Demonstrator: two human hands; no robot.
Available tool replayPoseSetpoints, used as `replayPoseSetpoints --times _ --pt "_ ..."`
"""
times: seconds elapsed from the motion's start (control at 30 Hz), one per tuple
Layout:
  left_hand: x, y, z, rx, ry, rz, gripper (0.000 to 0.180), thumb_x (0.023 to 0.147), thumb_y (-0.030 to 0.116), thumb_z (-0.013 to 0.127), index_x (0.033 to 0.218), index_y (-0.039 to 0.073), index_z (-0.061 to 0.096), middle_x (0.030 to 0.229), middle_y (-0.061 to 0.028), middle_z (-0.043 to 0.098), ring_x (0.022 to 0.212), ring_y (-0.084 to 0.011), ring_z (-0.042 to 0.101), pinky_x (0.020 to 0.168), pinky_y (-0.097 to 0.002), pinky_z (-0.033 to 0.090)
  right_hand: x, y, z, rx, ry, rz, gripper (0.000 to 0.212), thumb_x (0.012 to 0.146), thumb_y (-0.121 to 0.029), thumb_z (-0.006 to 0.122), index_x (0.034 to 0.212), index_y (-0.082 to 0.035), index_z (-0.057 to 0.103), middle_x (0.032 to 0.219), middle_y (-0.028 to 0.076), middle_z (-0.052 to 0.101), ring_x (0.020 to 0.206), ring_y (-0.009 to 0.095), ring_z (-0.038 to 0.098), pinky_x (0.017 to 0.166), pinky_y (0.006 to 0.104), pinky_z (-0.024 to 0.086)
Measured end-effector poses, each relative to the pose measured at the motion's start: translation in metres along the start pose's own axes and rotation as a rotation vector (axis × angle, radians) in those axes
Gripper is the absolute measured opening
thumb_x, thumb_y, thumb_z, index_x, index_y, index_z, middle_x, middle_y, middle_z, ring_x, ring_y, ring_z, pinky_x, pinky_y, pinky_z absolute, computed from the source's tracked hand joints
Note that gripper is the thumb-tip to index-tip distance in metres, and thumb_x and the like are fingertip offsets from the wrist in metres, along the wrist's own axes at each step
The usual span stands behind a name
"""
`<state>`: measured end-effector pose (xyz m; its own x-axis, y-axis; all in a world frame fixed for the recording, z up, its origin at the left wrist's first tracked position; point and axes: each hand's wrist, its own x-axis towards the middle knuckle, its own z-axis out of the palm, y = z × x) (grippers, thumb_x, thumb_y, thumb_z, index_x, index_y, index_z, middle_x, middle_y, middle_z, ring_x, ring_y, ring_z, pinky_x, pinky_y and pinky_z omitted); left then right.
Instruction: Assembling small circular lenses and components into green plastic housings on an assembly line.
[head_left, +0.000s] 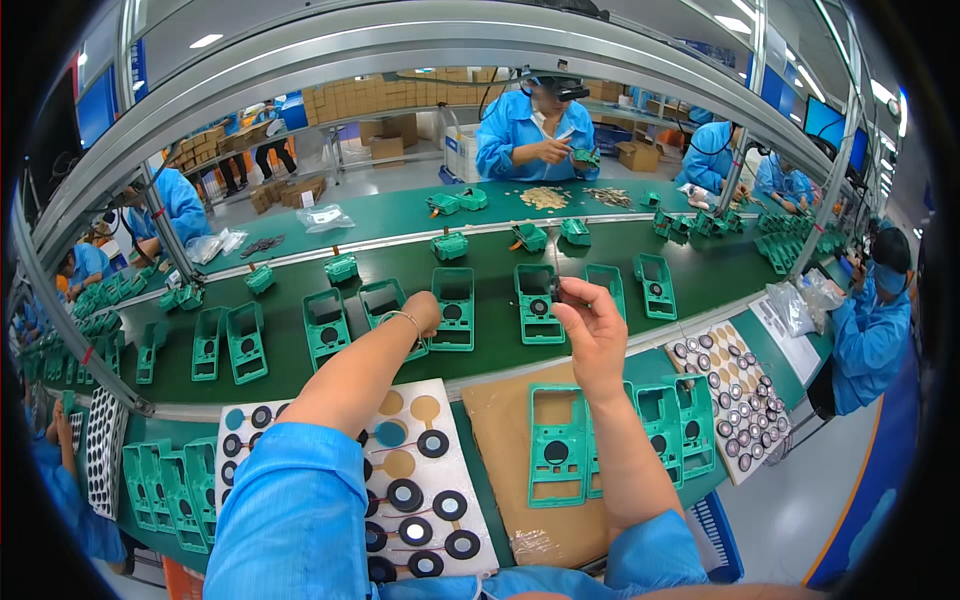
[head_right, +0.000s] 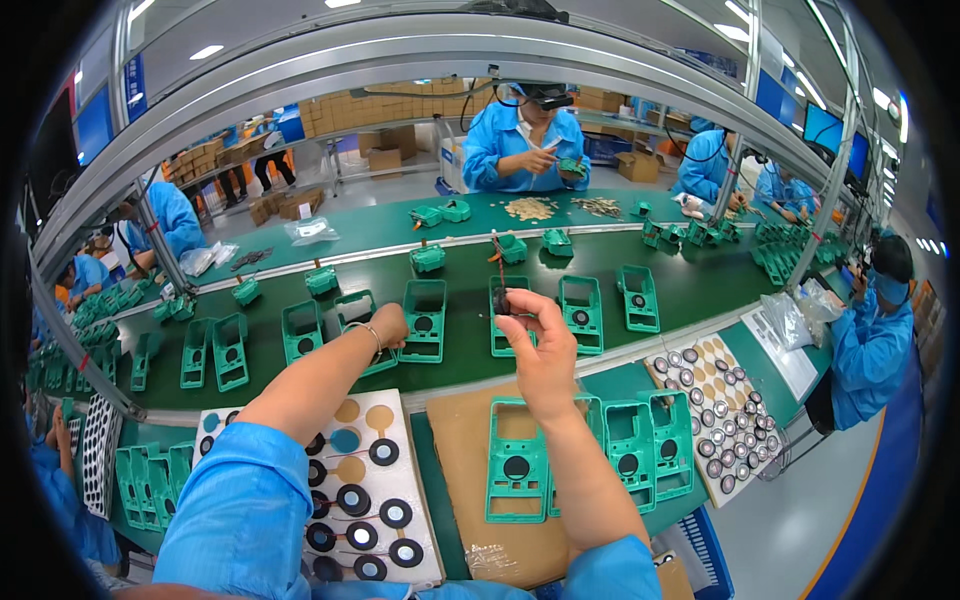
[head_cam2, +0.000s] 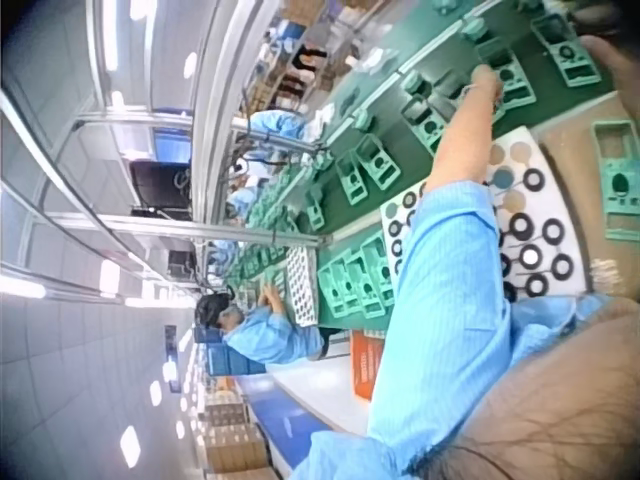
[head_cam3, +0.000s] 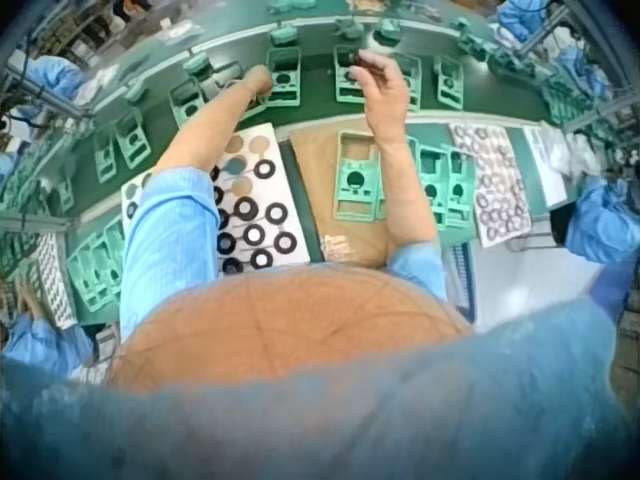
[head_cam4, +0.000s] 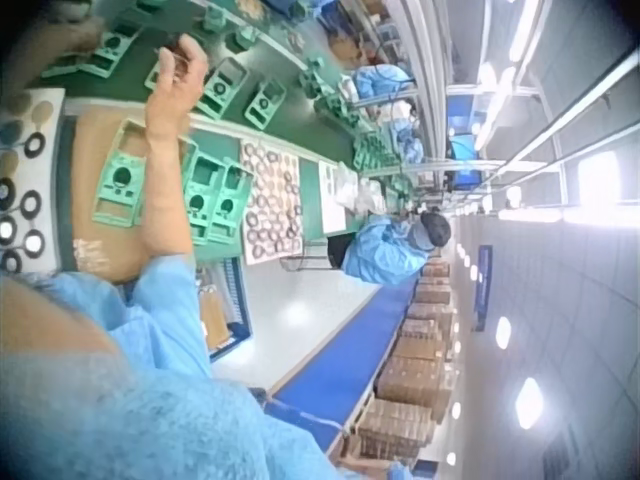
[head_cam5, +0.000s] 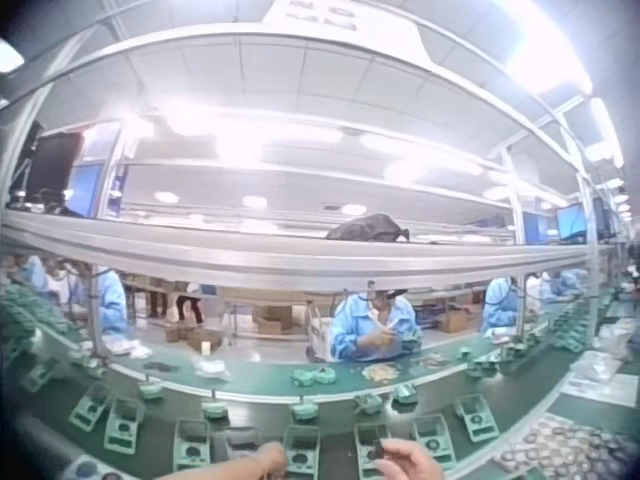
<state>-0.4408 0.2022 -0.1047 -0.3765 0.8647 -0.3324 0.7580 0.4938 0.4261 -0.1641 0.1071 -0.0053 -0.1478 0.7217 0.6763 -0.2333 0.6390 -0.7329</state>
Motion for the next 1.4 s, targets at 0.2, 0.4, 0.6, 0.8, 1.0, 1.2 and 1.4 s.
replayPoseSetpoints --times 0.2,0.4,0.6,0.8,1.0,1.2,1.4 --pt "-0.04 0.023 -0.019 -0.798 -0.27 -0.021 0.014 0.081 0.006 0.061 0.069 0.0 0.058 0.061 -0.006 0.055 0.049 -0.0116 0.052 0.042 -0.022 0.044 -0.003 -0.003 0.003 -0.278 -0.063 -0.11 0.023 0.073 -0.003 0.066 0.095 -0.005 0.063 0.102 0.008 0.062 0.088 0.022 0.053 0.075 0.0284 0.046" --pt "-0.176 0.017 -0.076 -0.768 -0.33 0.268 0.006 0.08 0.005 0.06 0.08 0.0 0.057 0.065 -0.0009 0.054 0.054 -0.009 0.052 0.048 -0.0206 0.046 -0.009 -0.024 0.016 -0.402 -0.3 -0.347 0.027 0.069 -0.003 0.068 0.096 -0.007 0.064 0.102 0.006 0.061 0.091 0.024 0.052 0.078 0.0325 0.044" --pt "-0.272 -0.017 -0.082 -0.824 -0.338 0.404 0.018 0.079 0.006 0.062 0.092 -0.003 0.054 0.073 -0.0012 0.055 0.056 -0.0075 0.054 0.049 -0.0191 0.047 -0.025 -0.05 0.036 -0.456 -0.521 -0.55 0.031 0.064 -0.001 0.068 0.094 -0.009 0.064 0.103 0.005 0.06 0.093 0.025 0.053 0.075 0.0329 0.049" --pt "-0.31 -0.031 -0.077 -0.921 -0.261 0.374 0.029 0.078 0.006 0.063 0.1 -0.007 0.048 0.077 -0.0038 0.054 0.058 -0.0088 0.056 0.049 -0.0192 0.049 -0.032 -0.067 0.047 -0.56 -0.605 -0.673 0.036 0.059 0.002 0.065 0.094 -0.009 0.064 0.103 0.005 0.06 0.092 0.025 0.054 0.072 0.0318 0.051" --pt "-0.316 -0.035 -0.069 -0.975 -0.263 0.413 0.03 0.077 0.005 0.064 0.1 -0.007 0.048 0.079 -0.0062 0.054 0.058 -0.0096 0.056 0.048 -0.0209 0.051 -0.036 -0.07 0.048 -0.591 -0.65 -0.693 0.039 0.057 0.003 0.063 0.095 -0.008 0.064 0.104 0.006 0.059 0.093 0.025 0.054 0.072 0.0326 0.052" --pt "-0.317 -0.033 -0.065 -0.958 -0.283 0.447 0.024 0.079 0.006 0.063 0.095 -0.006 0.05 0.075 -0.0052 0.055 0.058 -0.009 0.056 0.049 -0.0197 0.05 -0.038 -0.074 0.044 -0.61 -0.695 -0.68 0.04 0.058 0.003 0.063 0.096 -0.008 0.063 0.106 0.007 0.059 0.093 0.026 0.054 0.072 0.0329 0.052" --pt "-0.317 -0.033 -0.063 -0.99 -0.325 0.452 0.023 0.079 0.005 0.063 0.094 -0.006 0.05 0.074 -0.0048 0.054 0.058 -0.009 0.056 0.048 -0.0198 0.049 -0.039 -0.073 0.041 -0.616 -0.727 -0.702 0.041 0.058 0.002 0.064 0.098 -0.007 0.062 0.107 0.008 0.058 0.094 0.027 0.053 0.072 0.033 0.052"
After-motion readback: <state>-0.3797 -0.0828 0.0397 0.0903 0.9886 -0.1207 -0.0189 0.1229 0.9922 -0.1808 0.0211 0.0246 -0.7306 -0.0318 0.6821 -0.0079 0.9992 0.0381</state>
